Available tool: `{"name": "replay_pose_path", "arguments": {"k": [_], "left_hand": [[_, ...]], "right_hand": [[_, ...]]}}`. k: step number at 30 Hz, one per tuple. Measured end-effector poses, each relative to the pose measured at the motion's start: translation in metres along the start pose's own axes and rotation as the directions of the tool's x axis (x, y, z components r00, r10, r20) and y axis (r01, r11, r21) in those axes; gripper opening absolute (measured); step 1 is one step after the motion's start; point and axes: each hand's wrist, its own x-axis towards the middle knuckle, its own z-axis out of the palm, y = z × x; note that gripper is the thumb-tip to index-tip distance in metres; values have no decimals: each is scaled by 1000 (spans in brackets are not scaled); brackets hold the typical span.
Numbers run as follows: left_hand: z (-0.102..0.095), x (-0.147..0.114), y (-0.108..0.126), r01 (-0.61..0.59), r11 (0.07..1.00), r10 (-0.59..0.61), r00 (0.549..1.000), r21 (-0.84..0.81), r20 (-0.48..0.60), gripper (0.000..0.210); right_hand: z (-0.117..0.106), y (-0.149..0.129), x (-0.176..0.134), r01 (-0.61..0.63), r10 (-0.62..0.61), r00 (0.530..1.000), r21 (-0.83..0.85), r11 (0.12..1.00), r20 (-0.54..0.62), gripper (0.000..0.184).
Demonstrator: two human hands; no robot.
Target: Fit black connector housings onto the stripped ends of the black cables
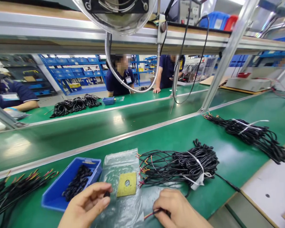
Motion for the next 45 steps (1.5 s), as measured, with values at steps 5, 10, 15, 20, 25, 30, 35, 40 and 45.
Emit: {"name": "replay_pose_path", "arguments": {"k": [5,10,15,20,25,30,35,40,45], "left_hand": [[11,3,0,-61,995,68,994,-81,80,23],[20,1,-1,-173,959,156,983,223,94,22],[38,2,6,-470,658,353,883,588,310,22],[60,14,11,-681,279,317,730,677,605,24],[71,15,11,-652,216,282,755,727,593,24],[77,12,14,-614,216,263,786,759,560,33],[72,-23,21,-364,767,284,931,527,229,37],[95,-74,5,147,923,-149,989,-356,22,17],[132,-84,-13,164,699,-289,955,-696,-66,29]], "right_hand": [[-10,-9,0,14,-15,998,16,1000,64,17],[-17,-7,0,100,-102,994,55,993,30,16],[-20,-6,-3,123,-125,992,98,987,9,11],[-20,-5,-6,133,-129,991,84,988,-46,8],[-19,-5,-4,141,-135,988,88,986,-74,8],[-20,-5,-3,192,-165,963,115,975,-212,11],[-22,-5,-8,234,-174,929,156,960,-327,20],[-25,-6,-8,273,-207,908,140,952,-363,23],[-27,-6,-8,281,-224,906,116,953,-360,24]]}}
